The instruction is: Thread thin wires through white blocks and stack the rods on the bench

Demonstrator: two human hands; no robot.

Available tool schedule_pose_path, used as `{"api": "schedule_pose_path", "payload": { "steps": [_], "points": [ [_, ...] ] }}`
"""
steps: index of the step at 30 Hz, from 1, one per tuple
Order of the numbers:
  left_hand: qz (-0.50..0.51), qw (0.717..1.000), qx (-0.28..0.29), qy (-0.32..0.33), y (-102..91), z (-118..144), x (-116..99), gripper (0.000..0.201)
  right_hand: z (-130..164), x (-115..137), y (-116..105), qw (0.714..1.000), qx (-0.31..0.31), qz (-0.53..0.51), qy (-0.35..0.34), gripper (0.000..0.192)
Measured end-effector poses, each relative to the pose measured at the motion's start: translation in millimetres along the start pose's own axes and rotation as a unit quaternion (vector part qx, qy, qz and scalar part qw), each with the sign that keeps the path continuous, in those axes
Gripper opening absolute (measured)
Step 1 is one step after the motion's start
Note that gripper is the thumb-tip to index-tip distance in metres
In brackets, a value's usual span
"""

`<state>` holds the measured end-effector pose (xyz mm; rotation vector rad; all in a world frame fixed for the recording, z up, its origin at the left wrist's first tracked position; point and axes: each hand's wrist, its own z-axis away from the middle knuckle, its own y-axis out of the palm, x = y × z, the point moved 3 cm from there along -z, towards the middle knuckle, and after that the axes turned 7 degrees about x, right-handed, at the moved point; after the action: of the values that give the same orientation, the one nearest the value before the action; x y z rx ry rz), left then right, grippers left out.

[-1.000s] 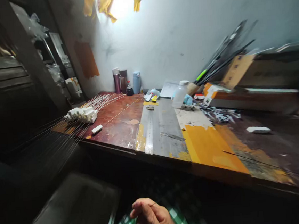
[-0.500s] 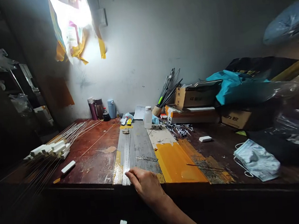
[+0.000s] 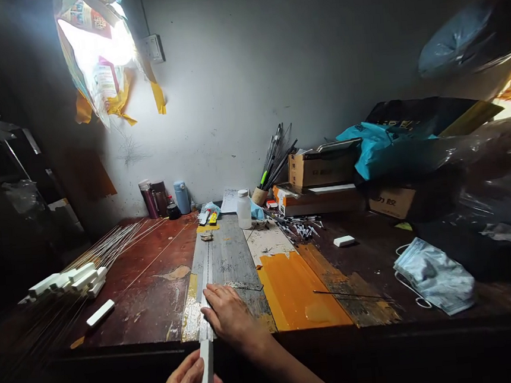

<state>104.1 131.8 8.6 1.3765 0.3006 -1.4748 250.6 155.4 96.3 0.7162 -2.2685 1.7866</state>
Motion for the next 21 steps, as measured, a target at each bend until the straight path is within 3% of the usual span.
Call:
{"api": "schedule_pose_path", "payload": {
  "steps": [6, 10, 13, 17, 19, 21],
  "points": [
    [0.014, 1.000, -0.010, -0.003, 2.8, 0.5, -2.1, 0.077, 1.2, -2.9, 7.9, 1.000, 0.013, -0.001, -0.002, 0.026],
    [0.018, 1.000, -0.004, 0.002, 6.8, 2.3, -7.2, 0.066, -1.0, -5.9, 10.6, 0.999, -0.033, -0.020, -0.021, 0.028],
    [-0.019, 1.000, 0.000, 0.003, 3.8, 12.3, -26.2, 0.060, 5.7, -5.2, 0.0, 0.991, -0.108, -0.053, -0.064, 0.038],
    [-0.137, 0.988, 0.008, 0.074, -11.4, 57.9, -86.7, 0.047, 45.1, 0.7, -21.7, 0.957, -0.230, -0.143, -0.104, 0.033],
    [-0.254, 0.961, 0.002, 0.108, -28.1, 89.5, -113.3, 0.042, 73.1, 3.7, -25.3, 0.953, -0.224, -0.181, -0.095, 0.031],
    [-0.367, 0.927, 0.000, 0.069, -54.5, 120.6, -116.3, 0.037, 103.7, 3.5, -22.5, 0.954, -0.200, -0.220, -0.048, 0.026]
  ]
}}
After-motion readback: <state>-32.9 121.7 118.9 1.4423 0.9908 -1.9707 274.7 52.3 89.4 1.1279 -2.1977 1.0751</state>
